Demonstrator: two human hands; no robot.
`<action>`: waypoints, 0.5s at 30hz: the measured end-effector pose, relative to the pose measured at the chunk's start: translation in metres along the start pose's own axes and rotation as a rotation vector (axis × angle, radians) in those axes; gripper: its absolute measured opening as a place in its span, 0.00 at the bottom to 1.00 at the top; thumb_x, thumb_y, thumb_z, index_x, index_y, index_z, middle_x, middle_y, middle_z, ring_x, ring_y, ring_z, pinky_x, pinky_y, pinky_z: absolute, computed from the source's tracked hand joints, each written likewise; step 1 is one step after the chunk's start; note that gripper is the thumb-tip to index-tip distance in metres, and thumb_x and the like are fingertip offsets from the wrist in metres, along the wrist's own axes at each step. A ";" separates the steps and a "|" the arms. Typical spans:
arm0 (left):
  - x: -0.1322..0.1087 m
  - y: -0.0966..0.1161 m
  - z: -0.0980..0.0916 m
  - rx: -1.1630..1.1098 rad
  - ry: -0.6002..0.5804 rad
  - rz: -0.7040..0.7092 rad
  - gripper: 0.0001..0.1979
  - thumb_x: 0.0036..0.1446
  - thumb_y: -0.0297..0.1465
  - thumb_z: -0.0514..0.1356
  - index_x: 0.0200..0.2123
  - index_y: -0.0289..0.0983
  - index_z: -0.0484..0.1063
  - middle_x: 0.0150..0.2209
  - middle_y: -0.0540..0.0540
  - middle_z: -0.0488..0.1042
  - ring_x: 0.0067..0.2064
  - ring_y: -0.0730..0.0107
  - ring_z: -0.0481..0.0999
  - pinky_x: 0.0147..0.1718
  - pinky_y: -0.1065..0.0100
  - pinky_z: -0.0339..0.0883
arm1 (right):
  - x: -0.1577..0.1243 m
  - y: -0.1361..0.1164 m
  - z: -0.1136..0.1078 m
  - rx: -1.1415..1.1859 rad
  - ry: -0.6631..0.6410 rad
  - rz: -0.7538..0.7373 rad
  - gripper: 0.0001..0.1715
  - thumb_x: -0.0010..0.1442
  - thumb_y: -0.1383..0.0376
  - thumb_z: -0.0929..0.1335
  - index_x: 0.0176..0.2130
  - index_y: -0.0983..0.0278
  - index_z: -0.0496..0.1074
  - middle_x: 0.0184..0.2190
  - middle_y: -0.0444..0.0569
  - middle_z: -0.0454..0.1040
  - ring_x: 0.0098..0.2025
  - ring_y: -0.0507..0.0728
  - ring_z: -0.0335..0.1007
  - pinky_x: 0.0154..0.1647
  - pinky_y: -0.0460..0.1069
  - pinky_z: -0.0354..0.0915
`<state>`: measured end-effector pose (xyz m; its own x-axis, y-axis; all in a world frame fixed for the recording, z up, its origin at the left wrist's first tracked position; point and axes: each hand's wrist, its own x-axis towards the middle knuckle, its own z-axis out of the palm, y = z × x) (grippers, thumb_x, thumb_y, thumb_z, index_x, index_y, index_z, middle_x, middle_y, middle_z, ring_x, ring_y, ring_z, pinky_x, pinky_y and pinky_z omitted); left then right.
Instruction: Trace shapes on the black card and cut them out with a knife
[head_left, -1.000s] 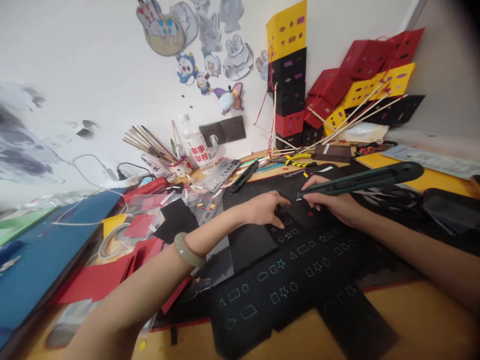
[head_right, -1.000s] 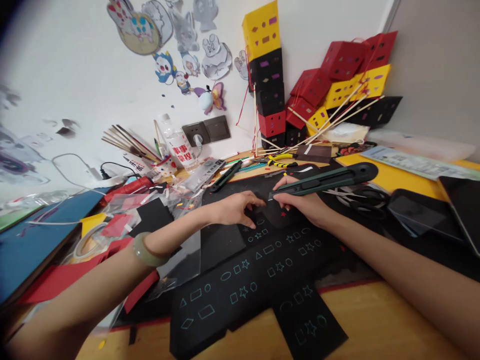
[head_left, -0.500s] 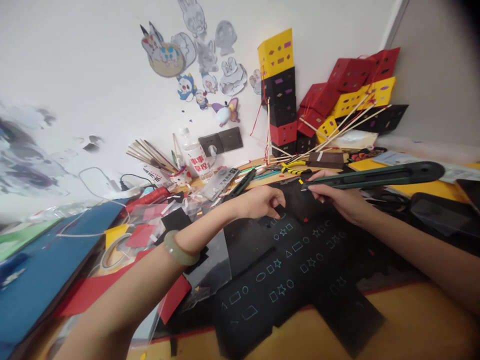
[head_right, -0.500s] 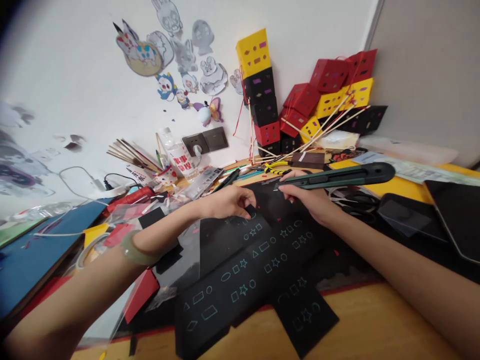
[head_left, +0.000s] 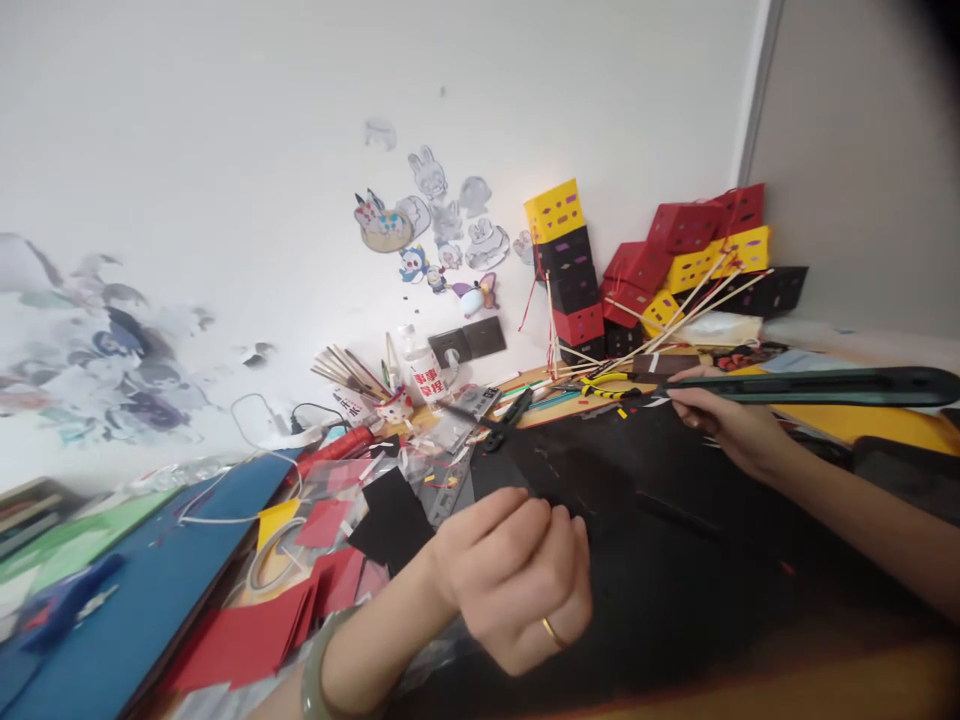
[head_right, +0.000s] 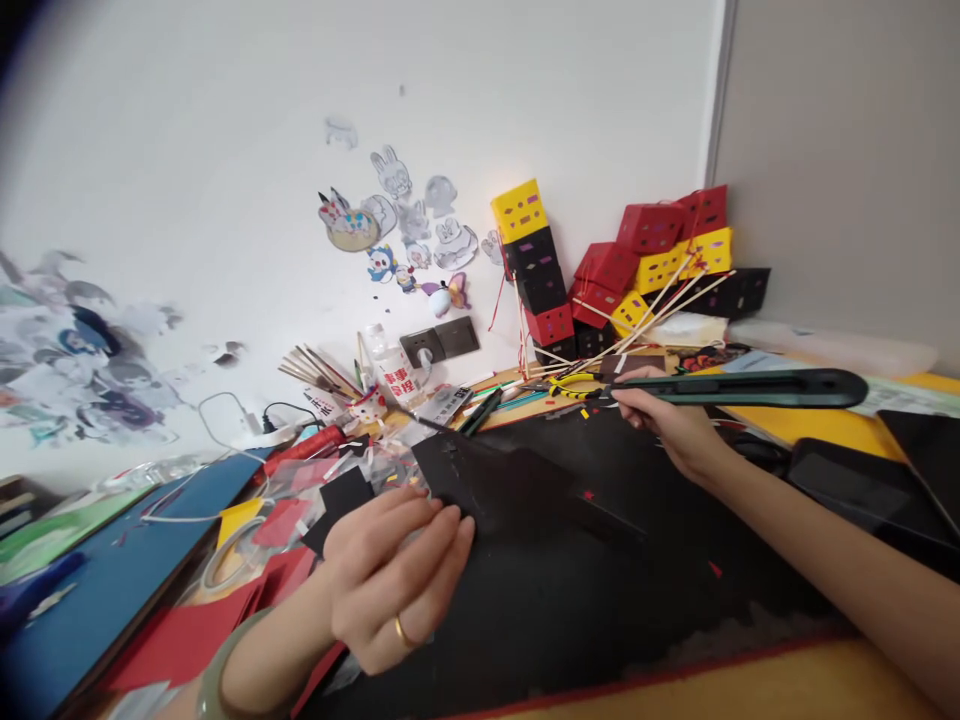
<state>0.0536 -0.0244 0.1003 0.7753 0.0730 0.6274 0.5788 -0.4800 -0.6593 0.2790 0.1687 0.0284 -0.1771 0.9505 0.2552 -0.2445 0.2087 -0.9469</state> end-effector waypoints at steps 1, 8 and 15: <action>0.000 0.000 0.000 0.007 0.011 0.014 0.05 0.50 0.20 0.61 0.27 0.34 0.73 0.31 0.49 0.74 0.34 0.70 0.71 0.32 0.69 0.71 | -0.001 0.000 0.000 -0.004 -0.005 0.003 0.08 0.48 0.66 0.71 0.30 0.62 0.68 0.17 0.39 0.63 0.19 0.47 0.54 0.18 0.45 0.48; -0.005 0.000 0.003 0.071 -0.010 0.063 0.06 0.49 0.21 0.62 0.27 0.37 0.74 0.30 0.50 0.75 0.35 0.71 0.70 0.30 0.71 0.72 | 0.000 -0.001 -0.004 -0.002 -0.003 0.037 0.06 0.50 0.65 0.70 0.31 0.61 0.68 0.19 0.40 0.63 0.21 0.48 0.55 0.21 0.47 0.49; -0.002 0.005 0.001 0.009 -0.080 -0.060 0.06 0.51 0.22 0.60 0.28 0.39 0.72 0.30 0.52 0.73 0.37 0.73 0.72 0.31 0.73 0.72 | 0.004 -0.002 -0.008 0.000 0.019 0.023 0.06 0.50 0.66 0.70 0.30 0.62 0.68 0.18 0.39 0.62 0.20 0.47 0.54 0.20 0.45 0.51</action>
<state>0.0553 -0.0260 0.0958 0.7563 0.1710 0.6315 0.6270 -0.4651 -0.6249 0.2859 0.1739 0.0298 -0.1646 0.9594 0.2292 -0.2410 0.1862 -0.9525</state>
